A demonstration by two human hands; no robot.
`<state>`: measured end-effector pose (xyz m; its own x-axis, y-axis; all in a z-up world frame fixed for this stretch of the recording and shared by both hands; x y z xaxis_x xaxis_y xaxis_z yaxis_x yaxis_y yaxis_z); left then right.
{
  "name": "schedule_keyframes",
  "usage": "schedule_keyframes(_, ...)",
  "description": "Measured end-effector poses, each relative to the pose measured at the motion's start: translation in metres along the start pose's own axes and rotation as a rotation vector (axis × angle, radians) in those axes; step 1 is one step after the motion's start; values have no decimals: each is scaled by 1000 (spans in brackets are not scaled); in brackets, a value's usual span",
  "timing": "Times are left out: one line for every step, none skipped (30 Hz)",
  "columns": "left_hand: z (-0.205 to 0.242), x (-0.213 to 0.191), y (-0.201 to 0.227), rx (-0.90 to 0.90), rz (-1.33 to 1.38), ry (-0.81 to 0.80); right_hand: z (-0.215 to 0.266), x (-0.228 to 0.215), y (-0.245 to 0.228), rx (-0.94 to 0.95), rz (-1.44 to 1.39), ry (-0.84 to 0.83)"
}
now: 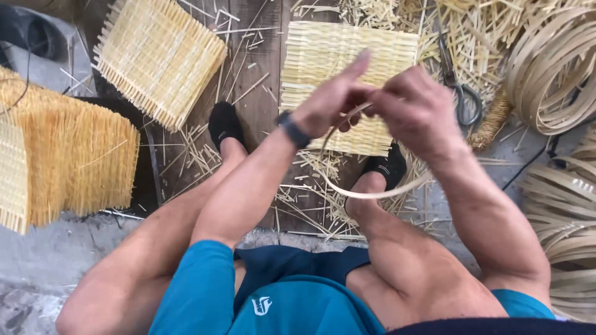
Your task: The person places a circular bamboo frame onto a woven mat, presses it down with a wooden form, and trims the excess matting using shears. They then remove the finished circular piece and pick up a new rectangular mat to repeat the process.
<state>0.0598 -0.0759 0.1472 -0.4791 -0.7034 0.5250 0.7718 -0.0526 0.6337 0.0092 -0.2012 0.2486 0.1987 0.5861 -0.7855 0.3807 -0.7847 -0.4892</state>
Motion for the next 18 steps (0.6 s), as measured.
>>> schedule_keyframes(-11,2,-2,-3,-101,22,-4,9,-8,-87,90,-6)
schedule_keyframes(-23,5,-4,-8,-202,44,-7,18,-15,-173,180,-11)
schedule_keyframes(-25,4,-6,-5,-200,48,-10,17,-23,-177,178,-12)
schedule_keyframes(-27,-1,-7,4,-207,113,-13,14,-23,-105,177,11)
schedule_keyframes(-27,-5,-13,0,-209,178,-11,11,-26,-24,170,27)
schedule_keyframes(-23,-5,-20,-10,-204,181,-8,15,-25,-19,163,19)
schedule_keyframes(-22,-8,-19,6,-172,209,-9,18,-20,-10,168,21)
schedule_keyframes(-21,-11,-18,23,-140,238,-10,21,-16,-1,174,24)
schedule_keyframes(-25,-17,-22,25,-139,237,-12,18,-9,-2,175,23)
schedule_keyframes(-29,-23,-24,60,-126,244,-14,16,4,70,20,9)
schedule_keyframes(-29,-31,-30,88,-109,257,-13,16,15,147,-142,-13)
schedule_keyframes(-24,-47,-34,83,-103,261,-10,7,18,149,-147,-20)
schedule_keyframes(-21,-63,-27,191,56,250,-5,-4,43,399,-373,53)
schedule_keyframes(-17,-79,-19,300,216,235,4,-11,65,649,-599,125)
schedule_keyframes(-10,-80,-17,303,217,238,16,-9,66,646,-601,123)
schedule_keyframes(-2,-82,-11,376,418,210,36,0,77,821,-875,200)
schedule_keyframes(4,-84,-2,454,614,174,55,11,86,985,-1150,286)
schedule_keyframes(7,-85,9,461,608,170,68,21,97,975,-1151,289)
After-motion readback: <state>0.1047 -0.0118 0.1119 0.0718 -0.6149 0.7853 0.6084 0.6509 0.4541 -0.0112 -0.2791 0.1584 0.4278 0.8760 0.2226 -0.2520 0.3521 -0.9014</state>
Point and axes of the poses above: each hand's wrist, its own z-axis away from the middle knuckle, its own x-axis out of the palm, y = z × x, the point moved 8 cm from there along -z, towards the middle knuckle
